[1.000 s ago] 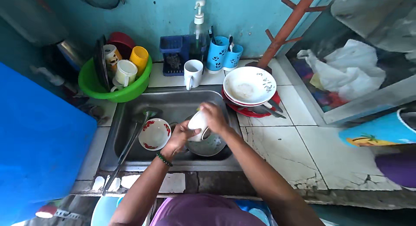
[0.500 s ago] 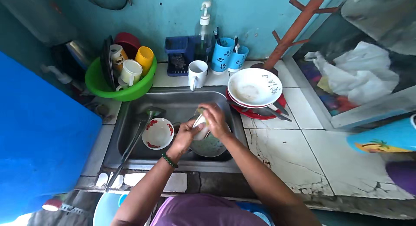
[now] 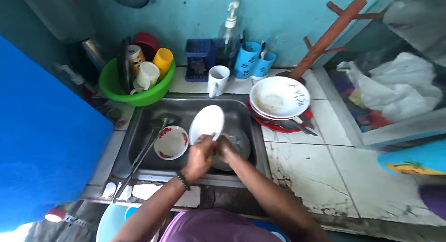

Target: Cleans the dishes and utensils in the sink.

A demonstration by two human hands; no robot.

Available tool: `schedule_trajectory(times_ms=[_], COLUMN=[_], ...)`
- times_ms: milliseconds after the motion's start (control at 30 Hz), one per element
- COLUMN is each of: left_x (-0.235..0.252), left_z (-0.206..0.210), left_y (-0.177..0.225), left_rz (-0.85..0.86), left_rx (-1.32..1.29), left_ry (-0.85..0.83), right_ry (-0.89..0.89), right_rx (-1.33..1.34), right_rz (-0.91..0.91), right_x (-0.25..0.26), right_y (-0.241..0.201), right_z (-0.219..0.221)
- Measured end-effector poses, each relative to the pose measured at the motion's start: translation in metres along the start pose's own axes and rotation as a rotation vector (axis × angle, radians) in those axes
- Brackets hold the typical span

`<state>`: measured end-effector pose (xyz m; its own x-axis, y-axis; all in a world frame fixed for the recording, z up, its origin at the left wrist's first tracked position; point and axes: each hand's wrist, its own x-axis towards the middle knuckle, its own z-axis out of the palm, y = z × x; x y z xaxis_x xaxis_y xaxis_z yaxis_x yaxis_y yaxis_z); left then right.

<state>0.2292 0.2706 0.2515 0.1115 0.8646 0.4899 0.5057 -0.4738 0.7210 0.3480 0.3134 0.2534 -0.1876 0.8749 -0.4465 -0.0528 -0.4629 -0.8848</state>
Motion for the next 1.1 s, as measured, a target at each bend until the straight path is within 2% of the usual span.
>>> schedule_trajectory(times_ms=[100,167,267,367,433,500,633,733,800,933,1033,1100], left_x=[0.005,0.006,0.001,-0.004,-0.007,-0.005,0.009,0.024,0.034,0.044,0.040,0.037], left_z=[-0.027,-0.039,-0.041,-0.037,-0.034,-0.033,-0.043,-0.051,-0.055,-0.062,-0.066,-0.068], left_y=[-0.007,-0.017,-0.034,-0.043,-0.051,-0.060,-0.064,-0.050,-0.036,-0.018,-0.013,-0.015], left_rz=[-0.293,-0.443,-0.554,-0.602,-0.605,-0.614,-0.672,-0.707,-0.679,-0.577,-0.556,-0.547], left_rx=[0.230,0.349,0.457,0.509,0.536,0.573,0.634,0.658,0.629,0.491,0.418,0.352], left_ry=[-0.105,-0.262,-0.445,-0.543,-0.610,-0.730,-0.917,-0.898,-0.793,-0.535,-0.465,-0.436], right_ry=[-0.114,-0.169,-0.034,0.306,0.516,0.650,0.865,0.874,0.847,0.832,0.840,0.838], right_rx=[-0.849,-1.118,-1.141,-1.085,-1.095,-1.116,-1.154,-1.123,-1.079,-1.032,-1.012,-0.998], right_rz=[-0.045,-0.067,-0.277,-0.606,-0.743,-0.711,-0.456,-0.232,-0.148,-0.092,-0.068,-0.117], right_x=[0.012,0.016,0.007,0.006,0.017,0.026,0.033,0.037,0.039,0.039,0.035,0.030], right_y=[0.000,0.000,-0.022,-0.047,-0.065,-0.084,-0.113,-0.125,-0.129,-0.136,-0.144,-0.152], right_z=[-0.028,-0.044,-0.068,-0.101,-0.132,-0.164,-0.210,-0.222,-0.227,-0.230,-0.230,-0.233])
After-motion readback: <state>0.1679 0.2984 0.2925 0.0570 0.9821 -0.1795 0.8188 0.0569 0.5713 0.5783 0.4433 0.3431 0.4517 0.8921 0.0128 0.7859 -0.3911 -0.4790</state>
